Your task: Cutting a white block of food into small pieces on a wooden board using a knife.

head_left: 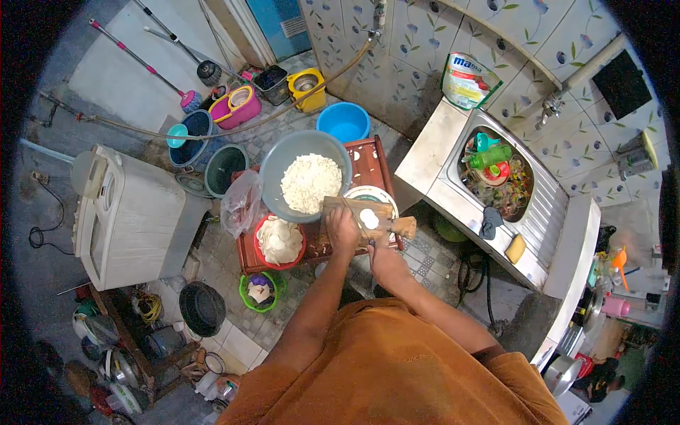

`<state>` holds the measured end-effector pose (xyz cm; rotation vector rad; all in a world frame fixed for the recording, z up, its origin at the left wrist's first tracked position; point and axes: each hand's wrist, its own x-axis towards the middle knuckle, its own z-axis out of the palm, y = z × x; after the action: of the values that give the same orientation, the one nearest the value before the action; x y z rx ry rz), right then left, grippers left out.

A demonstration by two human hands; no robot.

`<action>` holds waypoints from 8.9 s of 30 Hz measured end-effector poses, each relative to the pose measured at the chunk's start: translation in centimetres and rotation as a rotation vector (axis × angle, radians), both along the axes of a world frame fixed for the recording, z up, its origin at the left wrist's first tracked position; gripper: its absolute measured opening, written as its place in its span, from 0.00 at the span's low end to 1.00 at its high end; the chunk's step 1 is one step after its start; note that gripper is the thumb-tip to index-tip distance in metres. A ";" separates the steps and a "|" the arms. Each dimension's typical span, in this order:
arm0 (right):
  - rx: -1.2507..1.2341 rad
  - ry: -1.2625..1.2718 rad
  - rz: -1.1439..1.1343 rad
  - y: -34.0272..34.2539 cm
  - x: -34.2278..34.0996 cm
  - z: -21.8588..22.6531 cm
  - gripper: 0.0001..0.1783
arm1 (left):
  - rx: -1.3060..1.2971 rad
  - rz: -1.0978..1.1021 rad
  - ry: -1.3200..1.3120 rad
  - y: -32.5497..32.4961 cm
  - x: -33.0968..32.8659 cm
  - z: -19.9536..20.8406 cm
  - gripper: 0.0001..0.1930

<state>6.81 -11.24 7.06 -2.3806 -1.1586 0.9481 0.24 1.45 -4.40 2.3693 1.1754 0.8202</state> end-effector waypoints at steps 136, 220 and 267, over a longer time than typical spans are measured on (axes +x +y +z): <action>0.163 0.079 0.030 -0.4 0.7 -4.3 0.22 | -0.147 0.023 -0.077 -0.1 -0.1 -1.7 0.05; -0.145 0.180 -0.103 1.4 -1.4 -2.9 0.15 | -0.222 -0.151 0.013 -0.9 -1.0 -0.3 0.07; 0.106 0.037 -0.232 -0.3 -5.2 -1.3 0.17 | -0.057 -0.268 0.084 1.0 -2.7 1.9 0.05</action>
<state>1.60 -11.52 5.72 -2.3394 -0.8727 0.8288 -2.43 2.41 -2.51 2.4639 0.8720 0.5962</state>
